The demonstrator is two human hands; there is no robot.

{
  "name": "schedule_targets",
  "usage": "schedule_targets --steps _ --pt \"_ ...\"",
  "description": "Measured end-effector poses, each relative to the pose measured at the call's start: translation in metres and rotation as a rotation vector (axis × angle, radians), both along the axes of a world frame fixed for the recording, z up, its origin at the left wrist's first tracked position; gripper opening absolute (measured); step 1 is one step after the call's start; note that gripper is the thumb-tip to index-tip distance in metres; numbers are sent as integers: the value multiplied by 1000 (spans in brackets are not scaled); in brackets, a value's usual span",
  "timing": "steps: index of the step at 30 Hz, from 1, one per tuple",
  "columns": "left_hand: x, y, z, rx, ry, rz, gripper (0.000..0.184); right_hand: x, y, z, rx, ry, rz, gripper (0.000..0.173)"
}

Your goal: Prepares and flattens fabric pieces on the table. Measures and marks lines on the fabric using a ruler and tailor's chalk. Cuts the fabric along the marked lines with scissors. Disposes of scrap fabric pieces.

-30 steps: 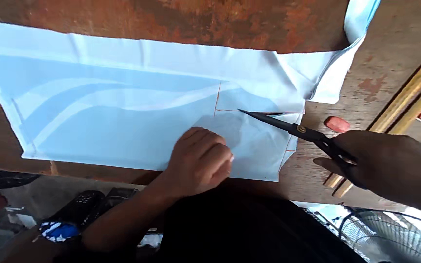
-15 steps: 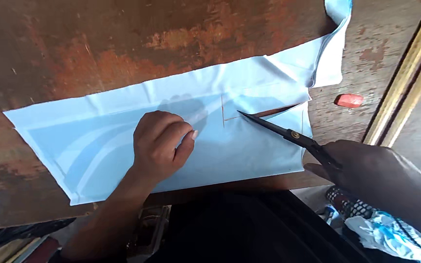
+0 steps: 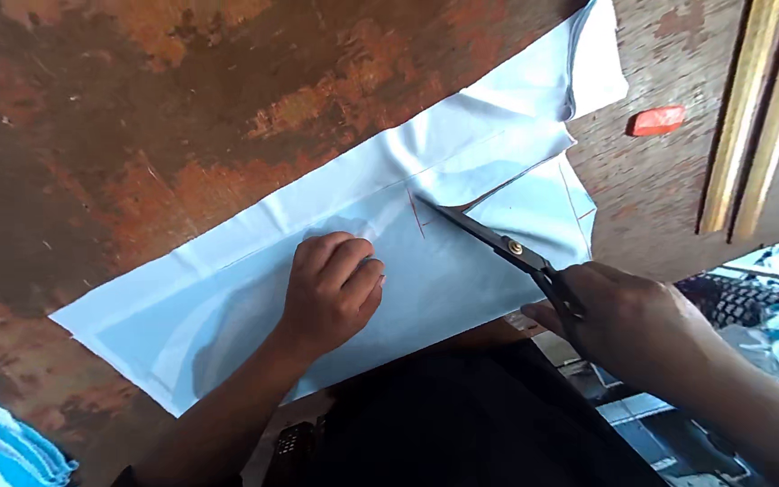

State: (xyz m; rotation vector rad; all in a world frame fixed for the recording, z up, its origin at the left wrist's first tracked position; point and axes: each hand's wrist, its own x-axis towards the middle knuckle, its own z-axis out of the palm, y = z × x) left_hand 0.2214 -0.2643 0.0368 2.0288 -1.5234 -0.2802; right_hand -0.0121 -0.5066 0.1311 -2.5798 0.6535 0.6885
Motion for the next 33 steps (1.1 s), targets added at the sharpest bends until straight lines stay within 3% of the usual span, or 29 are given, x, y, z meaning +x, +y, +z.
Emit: schedule_targets --steps 12,18,24,28,33 --pt "3 3 -12 -62 1 -28 22 13 59 -10 -47 -75 -162 53" --pt "3 4 -12 -68 0 -32 21 33 67 -1 14 36 -207 67" --pt "1 3 -12 -81 -16 -26 20 39 72 -19 -1 -63 -244 56" --pt "0 3 -11 -87 -35 -20 20 68 64 -4 162 122 -322 66" --pt "-3 2 -12 -88 -43 -6 19 98 44 -19 229 117 -331 43"
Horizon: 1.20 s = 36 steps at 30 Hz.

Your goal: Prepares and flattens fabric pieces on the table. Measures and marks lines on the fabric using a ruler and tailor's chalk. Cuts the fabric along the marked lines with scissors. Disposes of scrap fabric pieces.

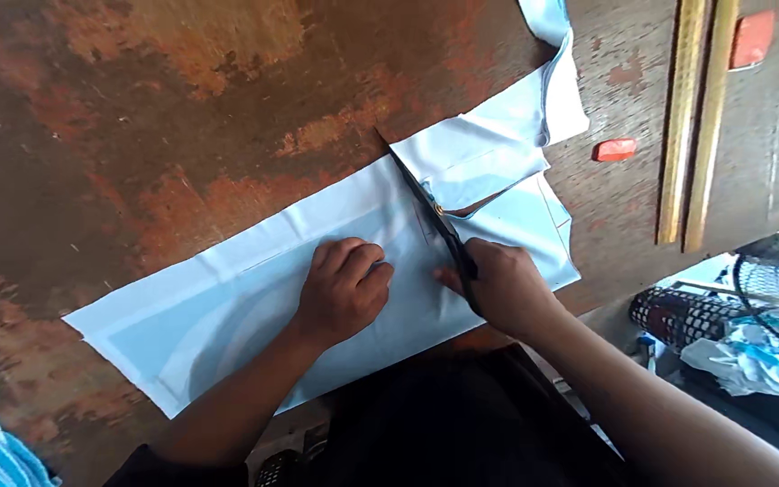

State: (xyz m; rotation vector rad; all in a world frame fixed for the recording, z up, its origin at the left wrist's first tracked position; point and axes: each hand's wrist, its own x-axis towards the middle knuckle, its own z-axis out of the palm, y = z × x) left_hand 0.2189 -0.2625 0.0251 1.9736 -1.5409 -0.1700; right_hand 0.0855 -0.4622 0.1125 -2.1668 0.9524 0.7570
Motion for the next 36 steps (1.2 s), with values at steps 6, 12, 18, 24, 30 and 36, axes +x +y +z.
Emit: schedule_targets --steps 6,12,18,24,30,36 --pt "-12 -44 41 65 83 6 26 -57 -41 36 259 -270 -163 53" --pt "30 -159 34 258 50 -22 40 -129 -54 43 332 -454 -337 50" --pt "1 -162 70 146 14 187 24 -171 -107 40 273 -387 -260 49" --pt "-70 -228 56 329 97 130 17 -174 -162 48 213 -419 -241 46" --pt "-77 -160 51 108 177 408 23 -120 -219 41 244 -163 213 46" --pt "-72 63 35 201 122 1044 28 7 -256 40 185 231 780 36"
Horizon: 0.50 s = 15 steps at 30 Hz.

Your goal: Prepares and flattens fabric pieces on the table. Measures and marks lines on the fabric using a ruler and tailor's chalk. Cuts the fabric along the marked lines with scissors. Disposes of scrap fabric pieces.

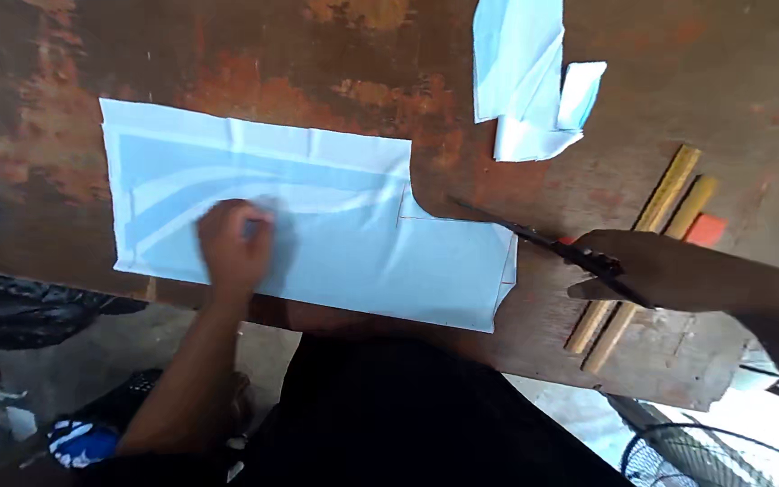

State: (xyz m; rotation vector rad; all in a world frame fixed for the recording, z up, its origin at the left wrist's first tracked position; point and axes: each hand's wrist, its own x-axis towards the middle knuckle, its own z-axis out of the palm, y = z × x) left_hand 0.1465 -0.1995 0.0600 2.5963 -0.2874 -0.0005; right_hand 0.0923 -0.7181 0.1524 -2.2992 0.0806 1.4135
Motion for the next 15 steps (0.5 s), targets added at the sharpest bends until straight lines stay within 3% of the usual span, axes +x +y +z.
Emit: schedule_targets --steps 3,6,10,15 --pt "-12 101 1 182 63 258 45 51 19 -1 38 -12 227 41" --pt "-28 155 -4 193 119 465 61 88 39 -12 60 -105 353 45" --pt "-40 170 -23 117 117 506 68 114 57 -24 72 -174 400 56" --pt "-45 167 -39 134 75 515 68 111 66 -34 32 -189 418 46"
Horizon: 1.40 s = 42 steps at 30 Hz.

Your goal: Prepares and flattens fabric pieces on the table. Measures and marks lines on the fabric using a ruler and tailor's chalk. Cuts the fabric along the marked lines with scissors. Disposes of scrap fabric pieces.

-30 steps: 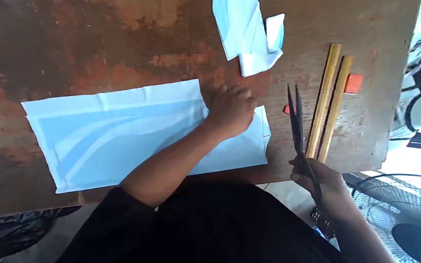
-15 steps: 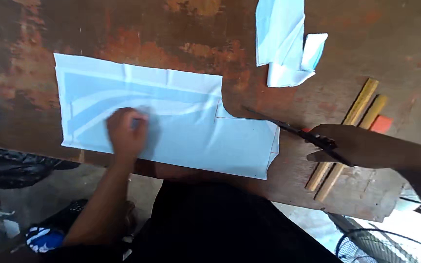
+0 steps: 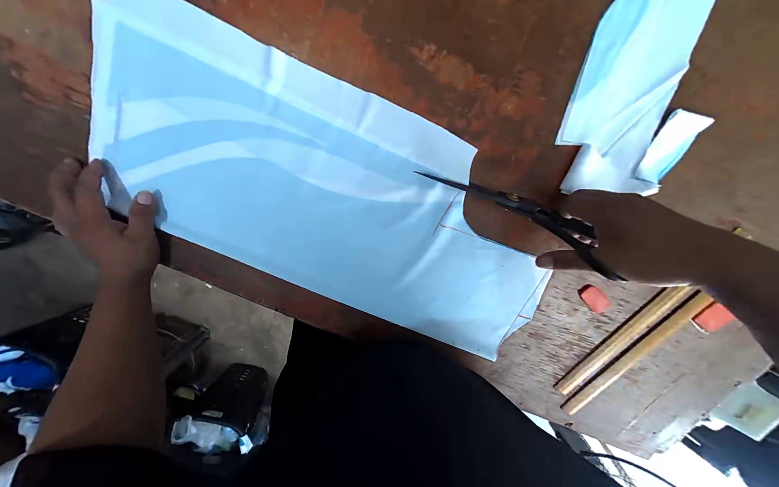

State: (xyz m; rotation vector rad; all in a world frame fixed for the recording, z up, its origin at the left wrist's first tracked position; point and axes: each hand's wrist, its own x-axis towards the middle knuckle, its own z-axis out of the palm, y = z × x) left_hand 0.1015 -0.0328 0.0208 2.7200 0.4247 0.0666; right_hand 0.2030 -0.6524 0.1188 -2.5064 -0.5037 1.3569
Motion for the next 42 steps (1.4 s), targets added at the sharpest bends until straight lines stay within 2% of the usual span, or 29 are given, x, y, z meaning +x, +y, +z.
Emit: schedule_targets --steps 3,7,8,11,12,16,17,19,21,24,27,29,31,34,35,39,42 --pt "0 3 -3 8 -11 3 65 -8 -3 -7 1 -135 58 35" --pt "-1 5 -7 16 -33 8 64 -4 0 -3 -37 -106 80 37" --pt "-1 6 -8 13 -39 10 64 -1 3 0 -50 -75 83 40" --pt "-3 8 -10 12 -65 4 62 6 20 1 -65 7 84 62" --pt "-3 7 -9 10 -67 6 62 8 27 1 -66 7 84 63" --pt "-3 7 -8 -3 -60 16 62 12 38 -8 -36 -120 103 36" --pt "-3 6 -8 -7 -65 20 61 11 38 -7 -43 -134 94 34" --pt "-3 7 -10 -10 -87 27 61 12 44 -2 -97 -98 74 37" --pt "-4 10 -13 -16 -101 24 59 14 57 4 -153 -50 78 48" --pt "-5 9 -14 -15 -102 23 59 17 73 -1 -101 -67 94 61" --pt "-5 10 -16 -23 -123 9 58 20 78 -11 -74 -130 109 44" --pt "-5 12 -19 -33 -137 8 56 22 77 -11 -78 -144 125 41" --pt "-6 13 -21 -35 -147 5 55 27 81 -6 -102 -95 142 44" --pt "-4 13 -20 -26 -146 7 57 29 99 2 -109 -29 87 60" --pt "-4 12 -19 -25 -141 10 58 29 106 3 -101 -16 71 61" --pt "-4 10 -20 -15 -152 18 58 31 115 -13 -36 -116 90 39" --pt "-4 11 -21 -16 -145 33 59 32 112 -13 -41 -169 124 36"
